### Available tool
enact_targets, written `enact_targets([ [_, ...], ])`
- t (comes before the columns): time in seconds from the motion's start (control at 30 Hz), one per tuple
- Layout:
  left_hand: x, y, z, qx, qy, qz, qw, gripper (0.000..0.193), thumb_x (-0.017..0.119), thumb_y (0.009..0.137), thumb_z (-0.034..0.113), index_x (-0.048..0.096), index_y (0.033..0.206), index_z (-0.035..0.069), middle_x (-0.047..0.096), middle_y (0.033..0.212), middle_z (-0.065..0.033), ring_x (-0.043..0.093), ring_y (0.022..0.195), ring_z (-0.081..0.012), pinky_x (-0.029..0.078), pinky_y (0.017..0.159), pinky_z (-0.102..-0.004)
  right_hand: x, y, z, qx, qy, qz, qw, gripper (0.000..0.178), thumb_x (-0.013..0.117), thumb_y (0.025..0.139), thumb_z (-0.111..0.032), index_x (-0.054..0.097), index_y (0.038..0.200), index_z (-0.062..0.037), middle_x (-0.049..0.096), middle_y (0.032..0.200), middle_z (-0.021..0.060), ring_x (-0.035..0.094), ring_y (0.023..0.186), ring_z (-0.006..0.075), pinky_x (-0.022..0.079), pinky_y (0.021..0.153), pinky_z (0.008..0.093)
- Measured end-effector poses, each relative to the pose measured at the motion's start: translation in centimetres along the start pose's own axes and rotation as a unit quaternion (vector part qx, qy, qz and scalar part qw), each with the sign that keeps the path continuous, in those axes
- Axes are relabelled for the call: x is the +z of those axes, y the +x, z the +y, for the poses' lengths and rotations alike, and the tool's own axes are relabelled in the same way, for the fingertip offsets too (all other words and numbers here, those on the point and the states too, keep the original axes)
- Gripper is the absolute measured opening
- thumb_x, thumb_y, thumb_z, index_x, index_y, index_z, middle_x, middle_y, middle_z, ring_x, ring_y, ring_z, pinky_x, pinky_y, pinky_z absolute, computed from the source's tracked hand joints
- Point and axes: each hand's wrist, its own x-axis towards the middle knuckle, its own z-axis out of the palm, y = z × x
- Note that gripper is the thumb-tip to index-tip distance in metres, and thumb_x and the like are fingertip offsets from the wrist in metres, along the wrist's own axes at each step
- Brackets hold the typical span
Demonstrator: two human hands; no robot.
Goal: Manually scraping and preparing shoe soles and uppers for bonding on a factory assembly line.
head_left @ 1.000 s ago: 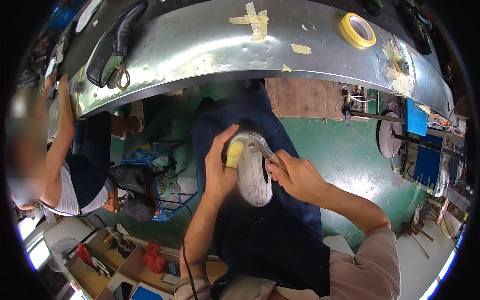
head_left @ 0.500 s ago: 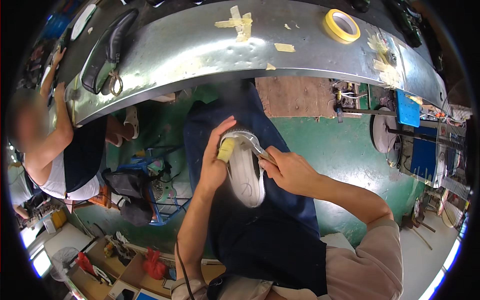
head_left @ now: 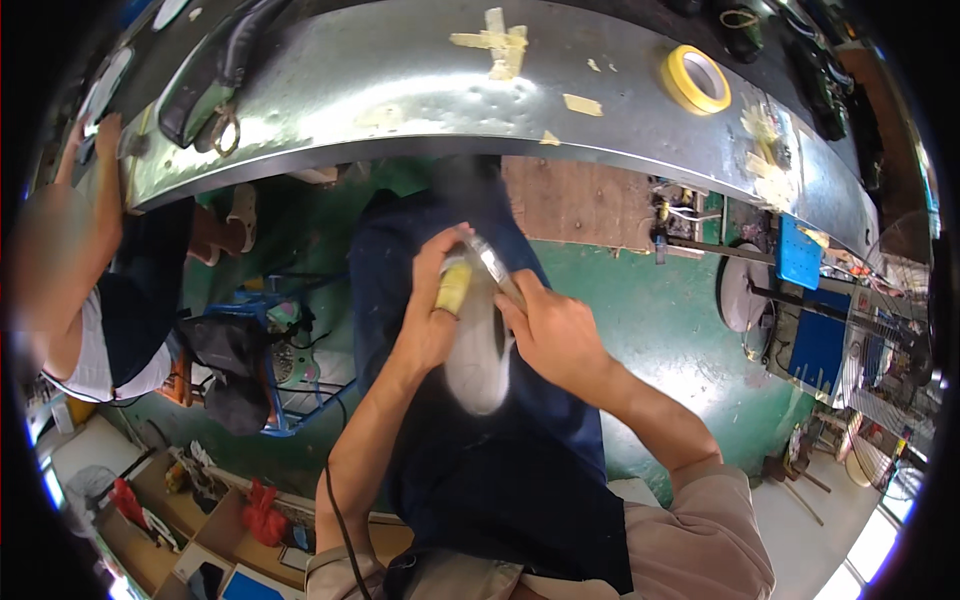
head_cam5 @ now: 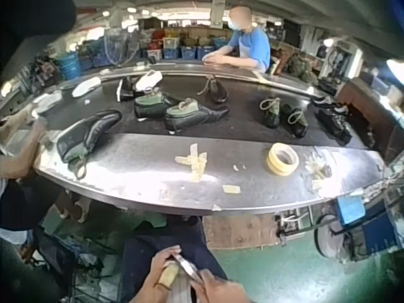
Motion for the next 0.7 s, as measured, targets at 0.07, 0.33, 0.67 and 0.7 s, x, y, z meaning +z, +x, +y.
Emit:
enact_targets([
  [0.07, -0.3, -0.2, -1.5, -0.002, 0.03, -0.012, 0.999, 0.048, 0.042, 0.112, 0.009, 0.043, 0.16, 0.005, 0.048, 0.159, -0.0132, 0.048, 0.145, -0.0244, 0.034, 0.124, -0.0364, 0.6, 0.4, 0.6, 0.002, 0.016, -0.025, 1.0, 0.022, 0.064, 0.109, -0.025, 0.059, 0.108, -0.0037, 0.072, 0.075, 0.0176, 0.073, 0.068, 0.0401, 0.057, 0.06, 0.0504],
  [0.33, 0.5, -1.1, 0.7, -0.11, 0.045, 0.116, 0.986, 0.069, 0.05, 0.089, -0.013, 0.053, 0.155, 0.007, 0.06, 0.149, -0.023, 0.062, 0.135, -0.0413, 0.046, 0.117, -0.0415, 0.2, 2.3, 2.1, 0.059, 0.039, -0.101, 0.992, 0.024, 0.06, 0.11, -0.028, 0.061, 0.112, -0.0046, 0.074, 0.08, 0.0204, 0.074, 0.077, 0.0441, 0.057, 0.07, 0.0555],
  [0.67, -5.4, -2.8, -1.6, -0.062, 0.007, -0.006, 0.998, 0.091, 0.04, 0.08, -0.022, 0.056, 0.162, 0.014, 0.066, 0.155, -0.0091, 0.063, 0.137, -0.0214, 0.05, 0.109, -0.0329, -2.3, 2.0, -0.3, -0.167, -0.07, -0.392, 0.902, 0.01, 0.067, 0.097, -0.011, 0.066, 0.105, -0.0054, 0.075, 0.091, 0.0114, 0.075, 0.082, 0.0379, 0.057, 0.072, 0.0535],
  [0.7, -5.6, -2.9, -1.4, -0.085, -0.01, -0.012, 0.996, 0.092, 0.036, 0.08, -0.021, 0.054, 0.164, 0.014, 0.063, 0.158, -0.0043, 0.058, 0.14, -0.0165, 0.047, 0.112, -0.0299, -1.8, 1.5, -0.5, -0.193, -0.085, -0.417, 0.884, 0.02, 0.069, 0.097, -0.015, 0.07, 0.114, -0.0049, 0.076, 0.098, 0.0121, 0.076, 0.092, 0.0373, 0.058, 0.076, 0.0523],
])
